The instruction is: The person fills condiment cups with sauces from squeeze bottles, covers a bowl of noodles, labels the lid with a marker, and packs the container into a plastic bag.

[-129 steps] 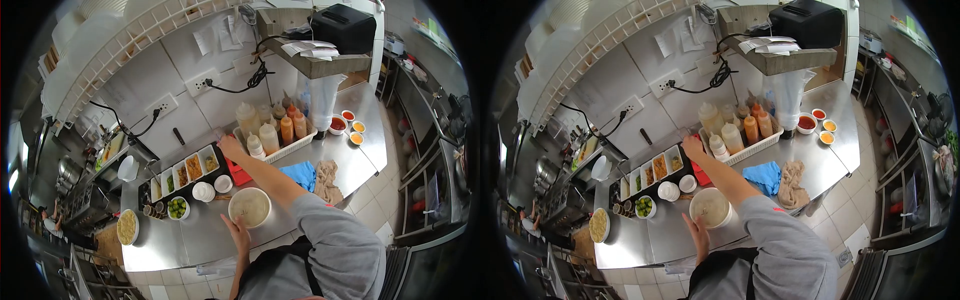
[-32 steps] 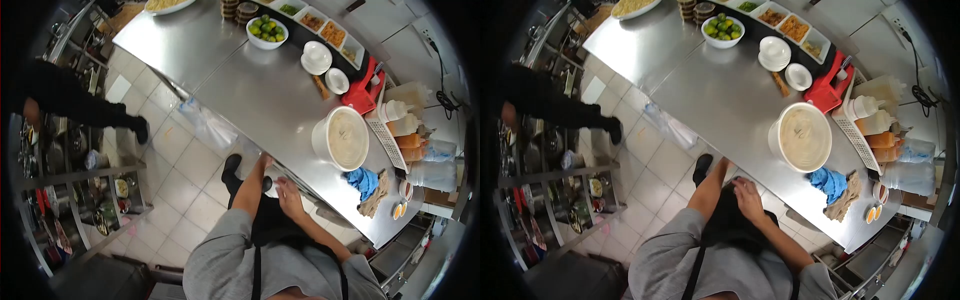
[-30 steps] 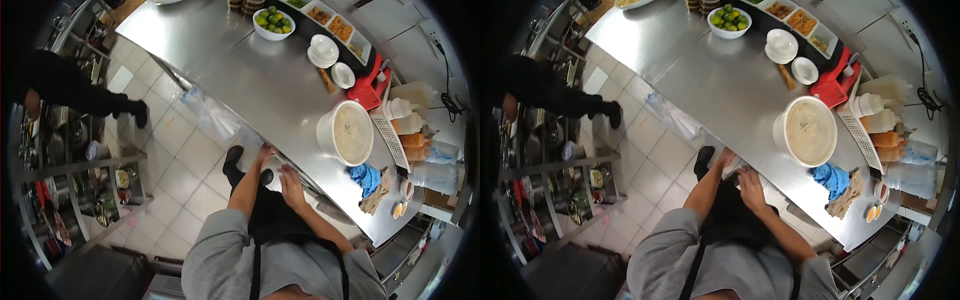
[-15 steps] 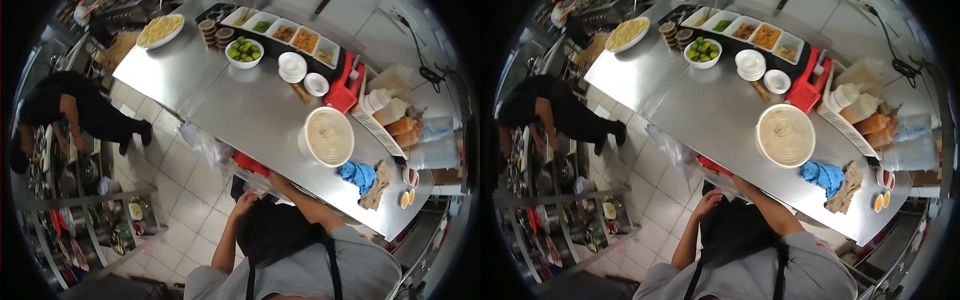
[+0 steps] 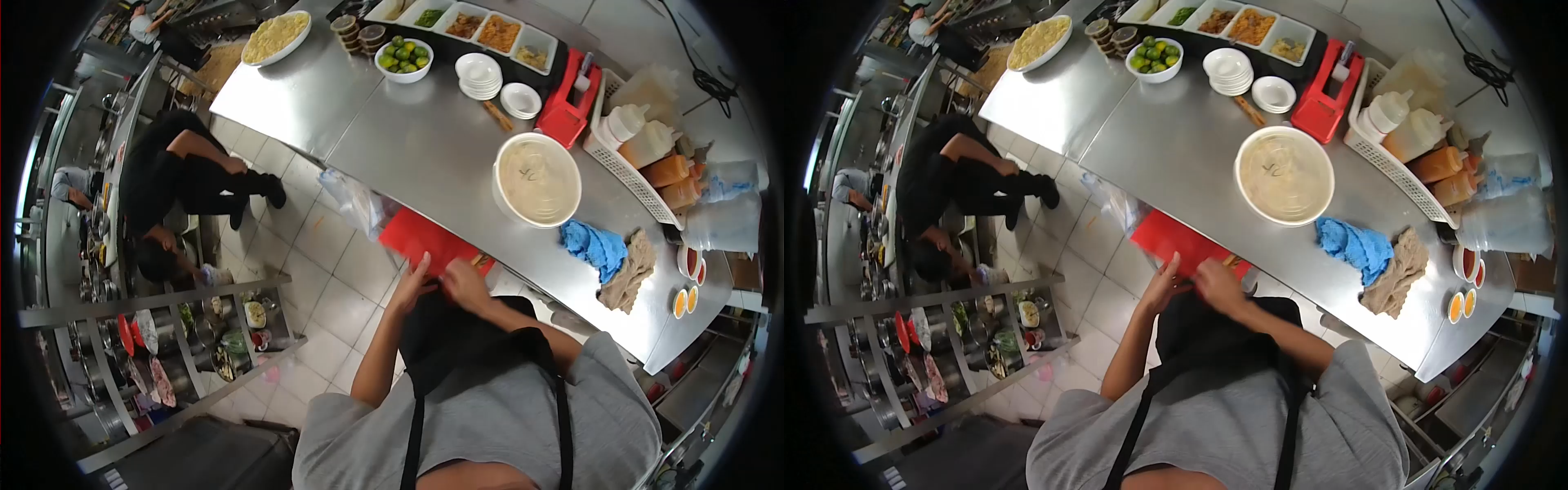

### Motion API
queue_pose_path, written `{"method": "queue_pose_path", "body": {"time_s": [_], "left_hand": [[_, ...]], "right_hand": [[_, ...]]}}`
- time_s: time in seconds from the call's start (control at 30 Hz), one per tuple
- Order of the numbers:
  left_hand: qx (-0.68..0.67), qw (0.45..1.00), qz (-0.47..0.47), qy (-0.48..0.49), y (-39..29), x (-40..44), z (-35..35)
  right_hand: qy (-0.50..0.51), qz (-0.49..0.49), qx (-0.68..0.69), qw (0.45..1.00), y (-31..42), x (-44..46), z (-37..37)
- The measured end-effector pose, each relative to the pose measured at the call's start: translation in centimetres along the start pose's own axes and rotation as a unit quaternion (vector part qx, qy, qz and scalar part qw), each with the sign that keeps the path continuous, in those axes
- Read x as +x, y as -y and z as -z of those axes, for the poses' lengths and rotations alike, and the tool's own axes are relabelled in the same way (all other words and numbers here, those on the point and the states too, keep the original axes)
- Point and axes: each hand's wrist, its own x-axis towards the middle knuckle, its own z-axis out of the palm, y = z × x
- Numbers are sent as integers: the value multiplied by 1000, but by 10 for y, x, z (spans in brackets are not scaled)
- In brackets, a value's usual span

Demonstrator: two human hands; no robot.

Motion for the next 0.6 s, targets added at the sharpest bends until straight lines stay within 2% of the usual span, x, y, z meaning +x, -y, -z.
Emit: {"method": "queue_pose_path", "body": {"time_s": [0.03, 0.07, 0.1, 0.13, 0.17, 0.2, 0.23, 0.27, 0.3, 0.33, 0.4, 0.43, 0.5, 0.6], "left_hand": [[48, 998, -40, -17, 5, 5, 0], [97, 991, -85, -31, 17, 9, 7], [146, 980, -130, -41, 26, 7, 12], [139, 982, -120, -38, 24, -1, 21], [99, 974, -205, -2, 20, -17, 27], [221, 953, -206, -11, -12, -61, 22], [269, 943, -194, -20, -22, -82, 39], [291, 945, -139, -48, -35, -104, 51], [321, 906, -263, -87, -49, -131, 45], [328, 877, -329, -124, -61, -140, 44], [328, 826, -404, -218, -83, -146, 46], [329, 804, -424, -255, -91, -143, 49], [333, 770, -444, -314, -107, -138, 57], [337, 738, -454, -368, -121, -130, 71]], "right_hand": [[-5, 108, 29, 994, 11, -8, -6], [74, 111, 74, 988, 17, -16, -14], [89, 166, -23, 982, 33, -16, -4], [49, 159, -4, 986, 44, -8, 13], [-7, 123, 23, 992, 47, -3, 22], [-42, 53, 60, 996, 46, 3, 30], [-104, 11, 62, 993, 43, 7, 32], [-107, -30, 21, 994, 31, 9, 22], [69, -130, 10, 989, 24, 18, 24], [146, -39, 196, 969, 4, 16, 15], [206, 104, 211, 950, -51, 28, -49], [249, 15, 295, 922, -15, 27, -10], [274, -185, 454, 827, 78, 28, 88], [295, -263, 598, 698, 6, 12, 19]]}}
